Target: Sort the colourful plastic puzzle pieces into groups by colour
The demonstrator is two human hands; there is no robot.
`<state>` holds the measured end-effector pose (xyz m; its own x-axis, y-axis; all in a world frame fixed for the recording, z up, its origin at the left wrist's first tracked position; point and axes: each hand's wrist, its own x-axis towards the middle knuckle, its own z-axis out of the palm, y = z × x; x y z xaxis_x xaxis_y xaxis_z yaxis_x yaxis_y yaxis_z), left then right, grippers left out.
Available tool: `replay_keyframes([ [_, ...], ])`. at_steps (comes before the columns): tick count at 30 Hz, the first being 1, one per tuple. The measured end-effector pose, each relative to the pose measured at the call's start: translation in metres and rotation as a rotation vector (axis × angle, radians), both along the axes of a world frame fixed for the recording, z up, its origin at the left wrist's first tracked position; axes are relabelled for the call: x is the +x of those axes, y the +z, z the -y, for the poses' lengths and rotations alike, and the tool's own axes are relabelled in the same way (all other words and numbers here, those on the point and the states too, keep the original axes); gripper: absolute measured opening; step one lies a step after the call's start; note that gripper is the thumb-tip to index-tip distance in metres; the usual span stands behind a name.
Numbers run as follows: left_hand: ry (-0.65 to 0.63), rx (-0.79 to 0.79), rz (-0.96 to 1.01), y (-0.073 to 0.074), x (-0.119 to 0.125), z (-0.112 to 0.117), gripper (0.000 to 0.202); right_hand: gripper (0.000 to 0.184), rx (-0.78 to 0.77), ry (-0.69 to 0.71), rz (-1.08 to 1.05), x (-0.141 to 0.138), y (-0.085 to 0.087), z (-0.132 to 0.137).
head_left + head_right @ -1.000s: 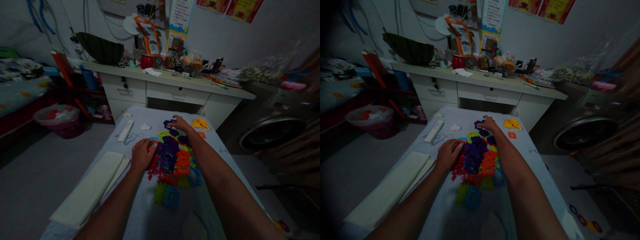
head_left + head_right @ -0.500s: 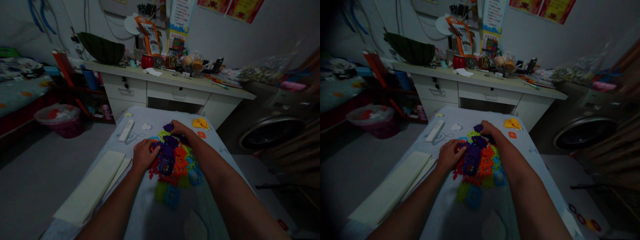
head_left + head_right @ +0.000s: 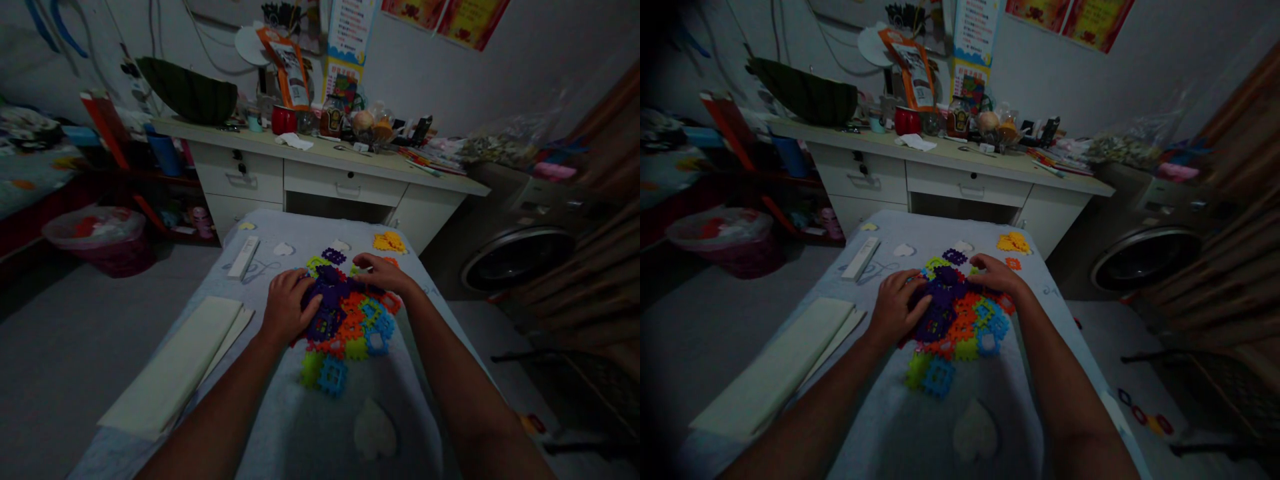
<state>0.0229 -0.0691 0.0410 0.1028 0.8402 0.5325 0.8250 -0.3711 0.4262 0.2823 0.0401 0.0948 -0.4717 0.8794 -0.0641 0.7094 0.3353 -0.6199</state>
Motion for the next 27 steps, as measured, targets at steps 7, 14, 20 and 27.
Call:
replay_keyframes([
  [7,-0.224,-0.145,-0.083,-0.008,0.014,0.007,0.081,0.056,0.075,-0.239,0.302,0.015,-0.041,0.009],
  [14,-0.176,-0.177,-0.014,-0.009,0.012,-0.001,0.067,0.041,0.092,-0.085,0.053,-0.018,-0.028,0.036],
  [20,-0.024,-0.17,0.181,-0.008,-0.001,-0.012,0.044,0.034,0.038,0.091,-0.19,-0.03,-0.011,0.049],
  [27,0.186,-0.096,0.281,-0.01,-0.005,-0.017,0.039,0.022,-0.138,0.306,-0.327,-0.023,0.0,0.051],
])
